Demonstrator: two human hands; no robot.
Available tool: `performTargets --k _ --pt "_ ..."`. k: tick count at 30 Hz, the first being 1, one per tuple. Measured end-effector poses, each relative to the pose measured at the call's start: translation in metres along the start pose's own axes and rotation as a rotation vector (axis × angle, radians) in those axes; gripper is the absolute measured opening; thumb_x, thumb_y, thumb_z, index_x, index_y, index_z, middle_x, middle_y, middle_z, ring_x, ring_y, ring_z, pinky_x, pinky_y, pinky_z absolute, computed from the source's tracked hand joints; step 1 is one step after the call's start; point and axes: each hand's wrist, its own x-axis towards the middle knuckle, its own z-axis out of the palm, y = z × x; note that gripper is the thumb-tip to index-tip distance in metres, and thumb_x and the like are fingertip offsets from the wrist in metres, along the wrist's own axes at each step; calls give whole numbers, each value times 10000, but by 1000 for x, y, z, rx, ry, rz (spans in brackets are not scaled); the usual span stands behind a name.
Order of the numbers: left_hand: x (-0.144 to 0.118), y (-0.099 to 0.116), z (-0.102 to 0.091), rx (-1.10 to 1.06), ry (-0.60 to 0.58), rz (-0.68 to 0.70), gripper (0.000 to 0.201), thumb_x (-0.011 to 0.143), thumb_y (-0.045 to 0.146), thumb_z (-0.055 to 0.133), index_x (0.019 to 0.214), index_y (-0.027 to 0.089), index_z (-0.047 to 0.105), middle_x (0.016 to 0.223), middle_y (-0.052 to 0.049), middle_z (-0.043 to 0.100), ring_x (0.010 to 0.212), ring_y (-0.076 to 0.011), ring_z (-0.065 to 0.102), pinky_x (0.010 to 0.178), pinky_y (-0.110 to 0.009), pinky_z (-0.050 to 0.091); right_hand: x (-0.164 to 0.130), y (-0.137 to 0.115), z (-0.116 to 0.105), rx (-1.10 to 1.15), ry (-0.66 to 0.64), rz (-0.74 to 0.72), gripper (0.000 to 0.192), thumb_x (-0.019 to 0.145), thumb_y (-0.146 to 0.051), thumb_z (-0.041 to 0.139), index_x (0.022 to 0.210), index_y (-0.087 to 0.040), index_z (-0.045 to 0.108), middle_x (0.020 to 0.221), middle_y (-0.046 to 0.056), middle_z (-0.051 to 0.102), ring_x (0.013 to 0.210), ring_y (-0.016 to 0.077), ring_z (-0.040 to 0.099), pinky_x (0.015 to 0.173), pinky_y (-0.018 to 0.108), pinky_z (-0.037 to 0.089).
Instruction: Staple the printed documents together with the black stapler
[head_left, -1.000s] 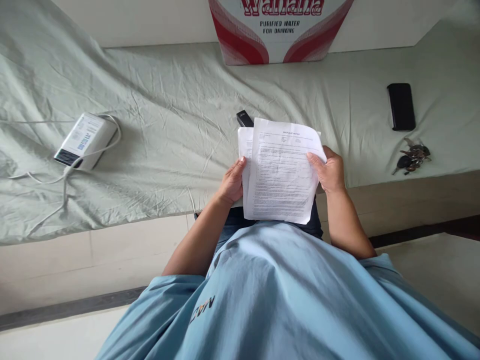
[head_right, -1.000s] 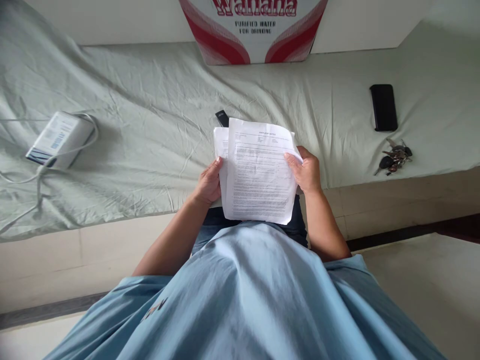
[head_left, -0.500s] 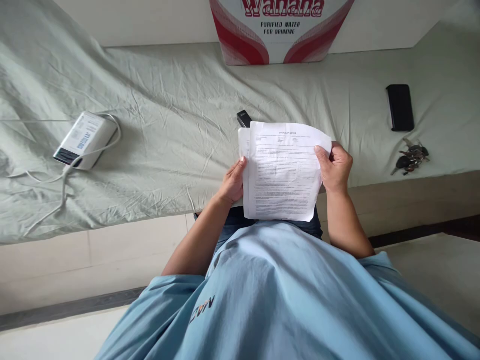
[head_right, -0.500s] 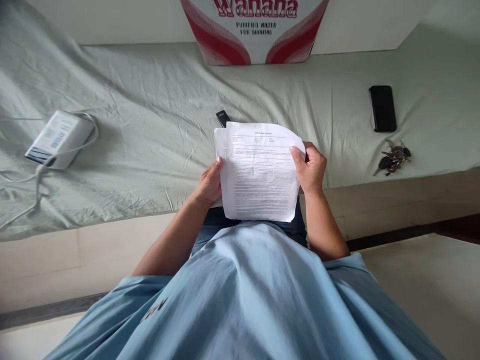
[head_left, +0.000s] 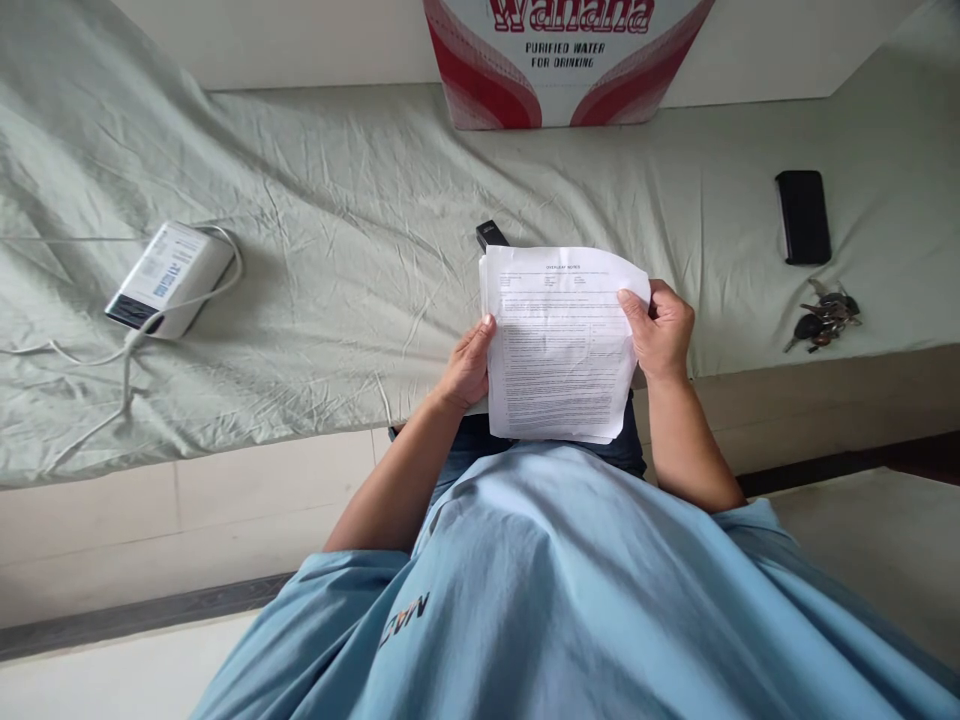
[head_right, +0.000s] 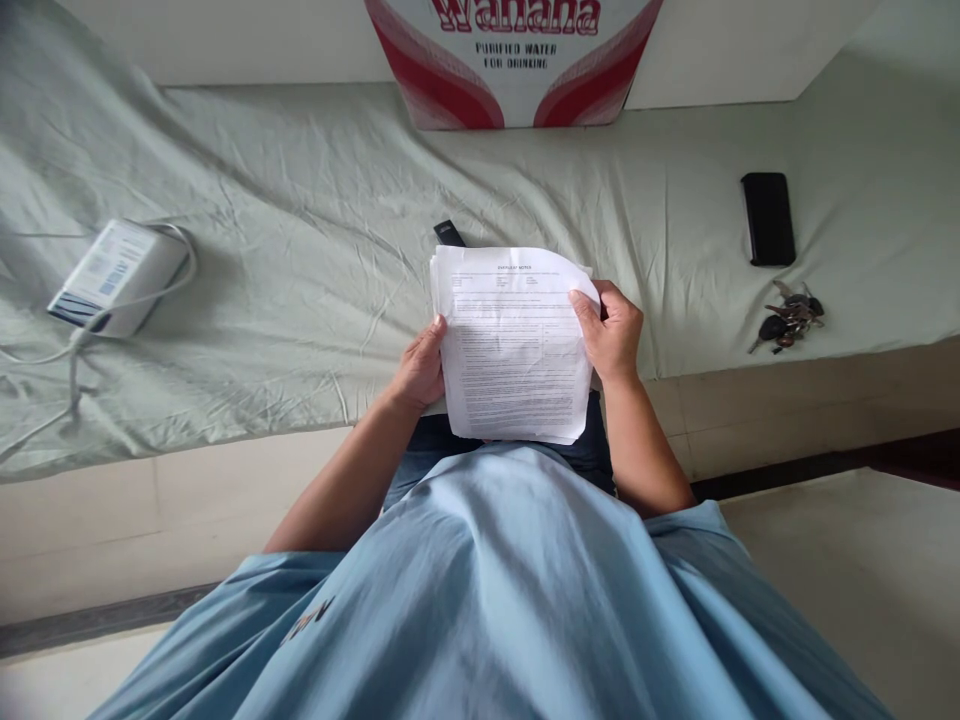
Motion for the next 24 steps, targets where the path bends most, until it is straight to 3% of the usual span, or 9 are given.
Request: performTargets --k 9,12,15,20,24 --pt "-2 2 1 3 15 6 581 773 636 998 1134 216 822 1125 -84 876 1378 -390 750 1168 -507 648 -4 7 4 -2 -14 8 524 960 -765 709 857 -252 702 688 -28 576 652 165 528 645 334 464" --pt "-2 2 1 -6 6 8 603 772 629 1005 1157 205 815 1177 -101 871 1352 -382 764 1176 -516 640 -4 19 7 5 25 18 465 956 -718 733 1038 -260 730 908 22 704 795 194 624 726 344 540" --pt "-3 3 1 -4 -15 6 609 801 619 991 1201 198 806 1203 -115 868 1357 -380 761 1184 -520 634 -2 33 9 57 74 62 538 920 -721 767 1212 -272 717 1142 77 752 938 216 683 780 354 580" --pt "-2 2 0 -2 -22 13 609 786 632 997 1175 201 812 1197 -112 869 1341 -377 771 1184 -509 636 -5 44 11 199 -20 171 505 916 -750 760 992 -251 738 862 5 726 773 184 652 734 330 547" --pt "-1 1 0 0 -11 18 588 805 628 984 1173 203 814 1186 -114 869 1339 -382 770 1176 -515 640 -7 38 12 218 11 169 468 904 -710 802 858 -251 722 746 -30 664 689 163 587 678 319 500"
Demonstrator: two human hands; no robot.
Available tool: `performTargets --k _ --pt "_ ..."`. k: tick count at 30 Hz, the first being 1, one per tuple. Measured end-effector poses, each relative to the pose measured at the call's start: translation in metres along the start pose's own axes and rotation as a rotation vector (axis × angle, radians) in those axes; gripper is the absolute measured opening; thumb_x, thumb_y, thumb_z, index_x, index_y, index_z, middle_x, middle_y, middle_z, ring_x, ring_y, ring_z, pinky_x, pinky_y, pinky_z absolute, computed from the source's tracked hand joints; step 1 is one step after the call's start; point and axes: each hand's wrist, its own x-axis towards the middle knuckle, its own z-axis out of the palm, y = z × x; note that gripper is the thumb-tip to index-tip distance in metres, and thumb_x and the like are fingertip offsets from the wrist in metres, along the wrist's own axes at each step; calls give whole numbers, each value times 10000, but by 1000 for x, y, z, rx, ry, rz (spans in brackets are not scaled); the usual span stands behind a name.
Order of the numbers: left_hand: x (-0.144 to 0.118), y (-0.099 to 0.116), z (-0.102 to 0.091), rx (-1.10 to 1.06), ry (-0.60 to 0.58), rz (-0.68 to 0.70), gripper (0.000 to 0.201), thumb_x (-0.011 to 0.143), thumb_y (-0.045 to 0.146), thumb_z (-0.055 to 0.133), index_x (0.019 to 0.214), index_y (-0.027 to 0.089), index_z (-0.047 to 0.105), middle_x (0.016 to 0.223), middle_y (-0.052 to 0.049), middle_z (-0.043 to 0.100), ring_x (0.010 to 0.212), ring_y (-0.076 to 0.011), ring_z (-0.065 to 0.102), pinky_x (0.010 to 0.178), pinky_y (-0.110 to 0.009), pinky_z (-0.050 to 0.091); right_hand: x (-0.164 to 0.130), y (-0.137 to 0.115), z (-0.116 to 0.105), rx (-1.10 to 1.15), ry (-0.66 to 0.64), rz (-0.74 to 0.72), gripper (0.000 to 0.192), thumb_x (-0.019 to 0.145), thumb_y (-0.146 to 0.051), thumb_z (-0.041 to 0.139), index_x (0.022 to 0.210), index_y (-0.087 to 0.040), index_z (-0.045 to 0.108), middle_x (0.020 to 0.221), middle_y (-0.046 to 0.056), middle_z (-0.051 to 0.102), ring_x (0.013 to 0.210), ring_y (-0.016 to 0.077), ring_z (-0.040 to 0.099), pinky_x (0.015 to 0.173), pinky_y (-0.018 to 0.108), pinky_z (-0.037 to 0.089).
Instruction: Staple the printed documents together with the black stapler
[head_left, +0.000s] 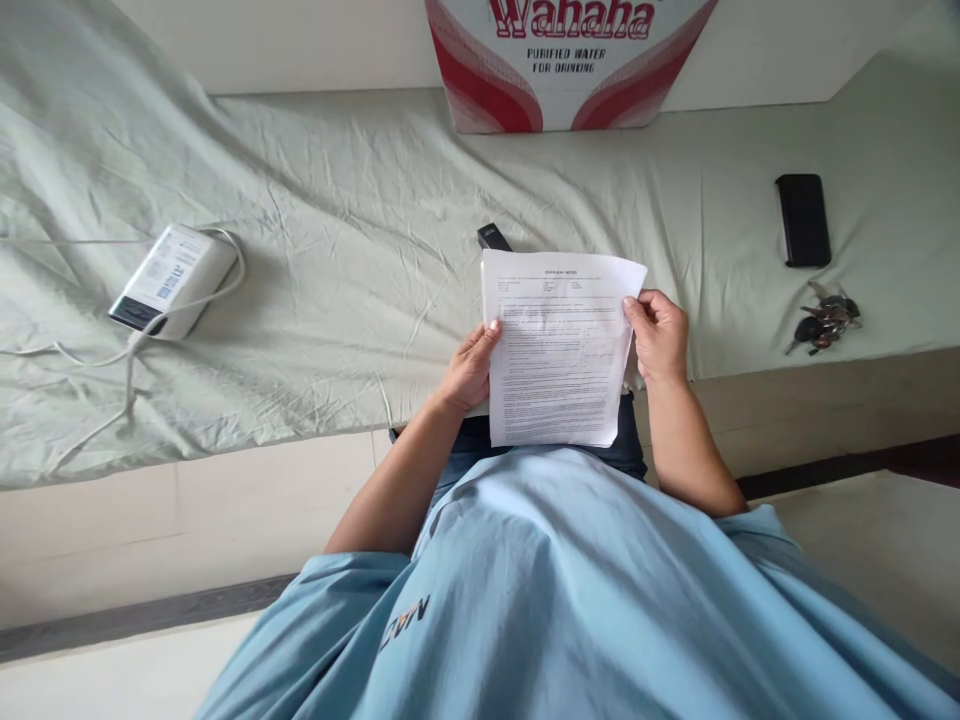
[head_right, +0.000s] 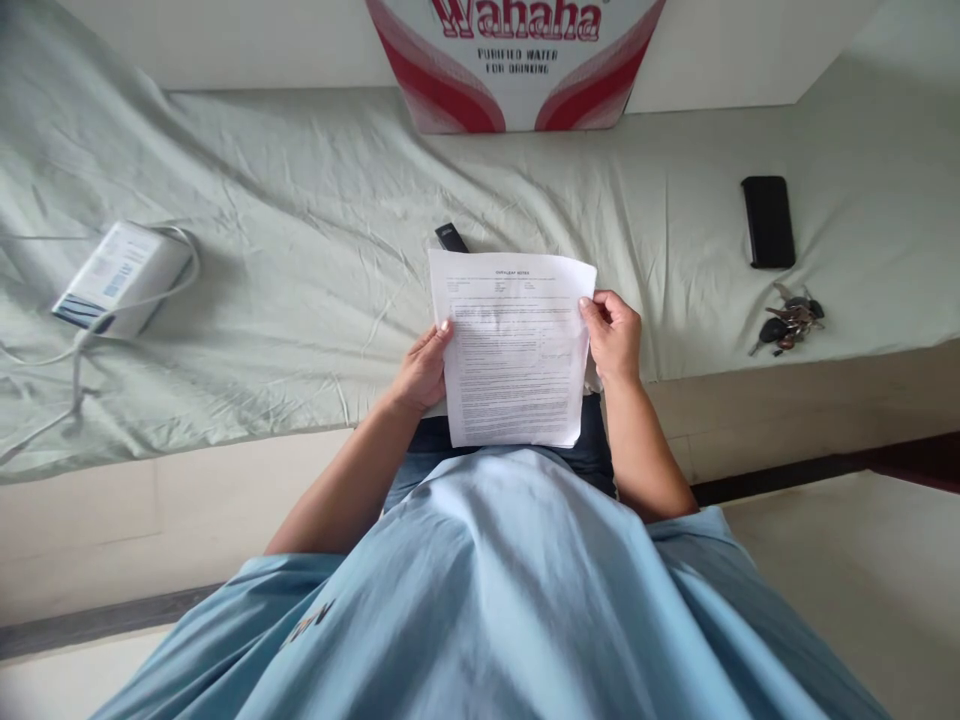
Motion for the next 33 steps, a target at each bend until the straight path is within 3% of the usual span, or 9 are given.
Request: performTargets --k 15,23,26,29,31,33 --pt "-3 3 5 40 -32 -9 652 752 700 991 1116 186 823 1115 -142 877 1353 -434 762 1181 -566 631 0 -12 5 35 25 -62 453 912 -710 801 891 -261 752 789 -11 693 731 183 633 709 341 529" --pt "-4 5 7 74 -6 -46 636 676 658 1048 1029 175 834 1032 -133 877 1258 -429 804 1142 -561 651 1 -17 4 16 12 -70 494 911 -766 783 940 -273 774 814 -2 722 776 198 687 743 350 575" --pt "-5 7 8 67 1 -33 646 679 656 1047 1053 177 830 1046 -128 875 1256 -421 804 1147 -568 645 0 -19 0 102 -75 -23 524 864 -766 839 1086 -294 790 938 19 794 939 233 771 851 372 632" --pt "-4 11 11 55 5 15 627 700 657 1036 1048 176 833 1050 -134 873 1325 -443 771 1161 -573 641 -5 -20 -7 223 -263 91 666 770 -782 908 1221 -308 783 1029 33 848 1055 271 816 985 443 668" --pt "-1 18 17 44 -4 52 584 739 633 1026 1052 177 837 1091 -136 874 1401 -460 727 1183 -570 635 -9 -20 -12 282 -392 189 646 726 -749 957 1156 -287 819 1017 41 871 1033 287 837 1035 498 674" --pt "5 29 27 36 -27 82 521 796 560 1013 1109 181 841 1183 -126 869 1474 -477 673 1200 -569 629 -10 -22 -15 293 -443 238 584 698 -701 1000 1055 -263 853 1019 54 890 1034 311 851 1057 546 678"
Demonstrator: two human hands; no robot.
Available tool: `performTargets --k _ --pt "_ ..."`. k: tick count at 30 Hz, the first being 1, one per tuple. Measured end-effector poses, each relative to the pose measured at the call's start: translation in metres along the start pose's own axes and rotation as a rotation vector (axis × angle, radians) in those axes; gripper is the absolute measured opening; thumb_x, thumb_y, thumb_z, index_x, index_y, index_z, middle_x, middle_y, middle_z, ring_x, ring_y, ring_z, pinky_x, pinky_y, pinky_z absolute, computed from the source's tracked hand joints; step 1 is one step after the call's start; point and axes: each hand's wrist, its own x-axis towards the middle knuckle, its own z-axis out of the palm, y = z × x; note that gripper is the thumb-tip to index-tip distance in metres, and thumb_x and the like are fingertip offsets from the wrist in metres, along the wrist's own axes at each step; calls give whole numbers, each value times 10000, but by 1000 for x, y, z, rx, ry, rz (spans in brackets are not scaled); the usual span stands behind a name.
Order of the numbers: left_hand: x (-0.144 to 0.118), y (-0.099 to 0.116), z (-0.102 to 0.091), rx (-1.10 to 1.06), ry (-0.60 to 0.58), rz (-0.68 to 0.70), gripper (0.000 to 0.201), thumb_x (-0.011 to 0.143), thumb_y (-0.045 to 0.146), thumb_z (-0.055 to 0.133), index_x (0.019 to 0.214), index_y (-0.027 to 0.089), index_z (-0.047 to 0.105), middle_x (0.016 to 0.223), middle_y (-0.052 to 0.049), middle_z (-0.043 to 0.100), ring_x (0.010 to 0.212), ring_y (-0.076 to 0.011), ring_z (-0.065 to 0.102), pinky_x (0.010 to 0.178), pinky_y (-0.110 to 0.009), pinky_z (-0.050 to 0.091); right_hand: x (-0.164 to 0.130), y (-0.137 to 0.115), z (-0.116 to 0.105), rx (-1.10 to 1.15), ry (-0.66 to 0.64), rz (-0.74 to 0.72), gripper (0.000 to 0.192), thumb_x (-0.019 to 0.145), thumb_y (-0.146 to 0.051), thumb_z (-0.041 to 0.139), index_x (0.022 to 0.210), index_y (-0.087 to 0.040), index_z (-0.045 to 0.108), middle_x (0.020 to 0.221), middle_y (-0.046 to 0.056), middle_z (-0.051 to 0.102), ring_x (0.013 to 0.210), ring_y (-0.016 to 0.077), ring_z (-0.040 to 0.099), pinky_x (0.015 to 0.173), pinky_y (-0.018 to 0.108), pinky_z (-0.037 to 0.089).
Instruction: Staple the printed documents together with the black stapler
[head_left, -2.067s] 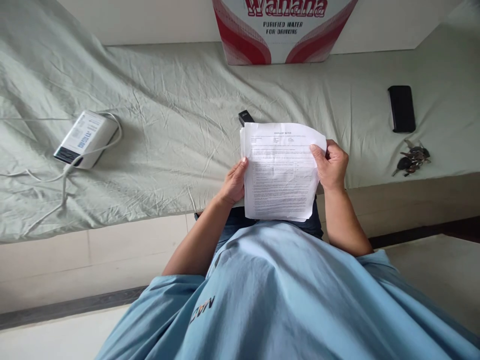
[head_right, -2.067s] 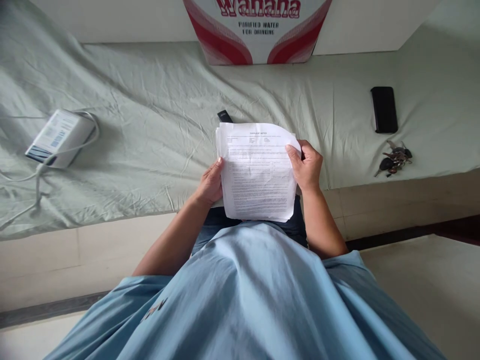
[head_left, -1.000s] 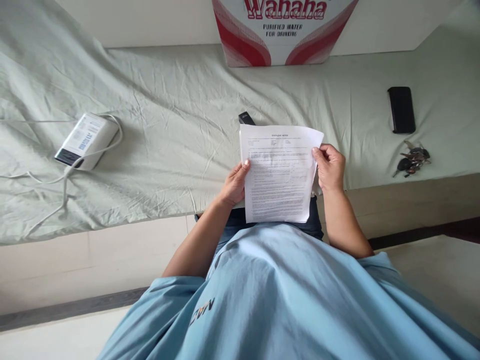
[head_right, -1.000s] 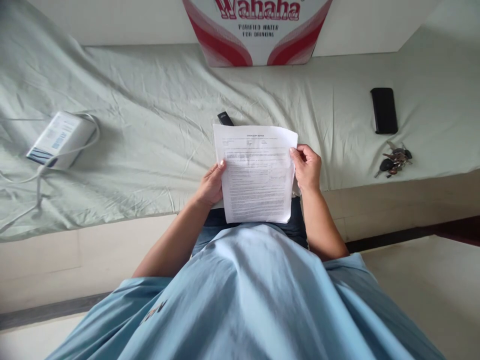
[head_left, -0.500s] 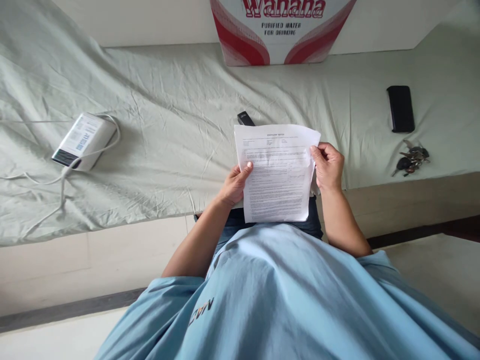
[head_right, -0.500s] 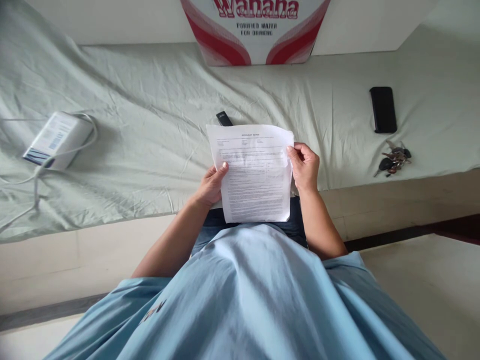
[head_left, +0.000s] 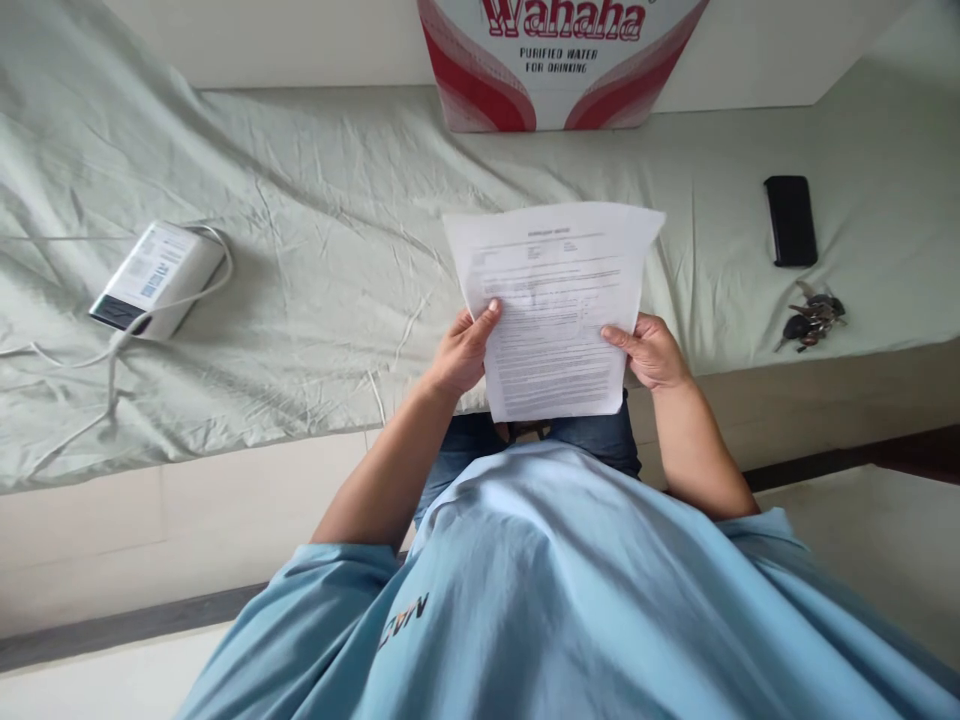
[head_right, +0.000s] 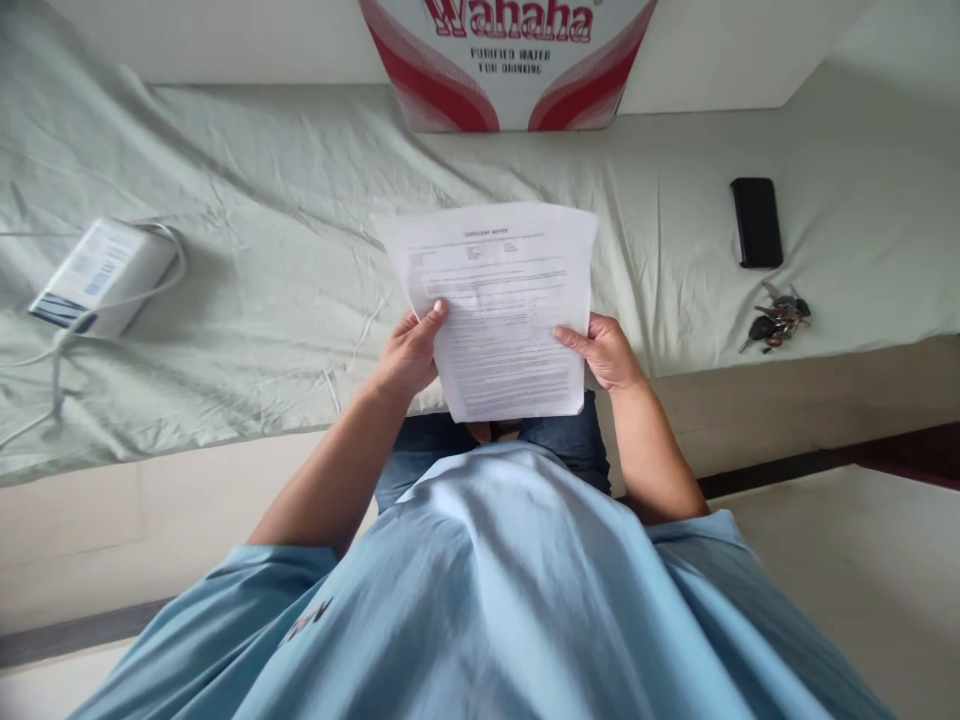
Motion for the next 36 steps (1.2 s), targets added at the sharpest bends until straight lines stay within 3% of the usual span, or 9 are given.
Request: performTargets --k 3,6,10,14,20,25,28,32,36 --pt "14 26 20 28 -39 58 455 922 423 942 1297 197 822 1348 -92 831 1535 -505 607 1156 -576 651 7 -13 -3 -40 84 -101 592 696 -697 1009 1066 -254 873 1114 77 900 1143 352 847 1094 597 671" --pt "28 56 36 171 -79 192 424 1113 485 689 1409 195 778 1427 -74 777 1564 -519 558 1075 -596 664 22 -37 -8 -89 165 -285 656 729 -747 968 1162 -266 861 1209 93 886 1292 375 808 1163 604 645" --pt "44 76 37 526 -232 417 547 1031 698 727 1344 255 791 1398 -51 767 1555 -479 593 1094 -566 663 35 -59 -16 -93 163 -399 651 741 -725 975 1207 -291 839 1282 77 869 1396 369 761 1239 563 610" --pt "47 57 20 641 -371 468 758 836 853 837 1217 198 818 1212 -111 832 1340 -436 763 1128 -594 664 31 -55 -16 -112 100 -349 715 694 -709 1012 1243 -292 821 1311 60 867 1430 368 738 1283 558 579" --pt "35 22 8 735 -295 444 757 859 882 781 1135 180 844 1206 -154 862 1188 -375 819 1097 -547 682 21 -50 -5 -112 58 -295 787 741 -736 972 1366 -296 784 1385 85 844 1508 378 683 1326 563 535" --pt "24 13 11 706 -226 342 804 894 919 701 1147 167 832 1265 -177 838 1350 -407 749 1205 -547 614 19 -46 -2 -116 64 -264 703 821 -717 924 1349 -268 803 1329 95 861 1480 361 706 1337 542 519" --pt "2 -3 12 566 -217 139 795 869 892 761 1185 165 820 1240 -161 843 1302 -402 766 1137 -536 651 7 -39 -10 -107 76 -183 619 817 -689 941 1241 -249 841 1280 88 874 1407 367 751 1277 539 568" --pt "-37 -36 13 415 -196 -191 808 807 870 834 1183 155 815 1183 -162 856 1146 -379 810 1051 -529 677 -19 -27 -24 -37 99 57 570 795 -730 932 1074 -237 868 1085 85 902 1180 364 842 1071 512 679" --pt "-57 -50 18 383 -218 -242 746 785 856 863 1047 159 809 1081 -146 859 1014 -319 818 1015 -468 676 -40 -12 -34 -1 140 184 552 767 -757 933 961 -245 866 898 63 884 947 329 865 857 446 703"
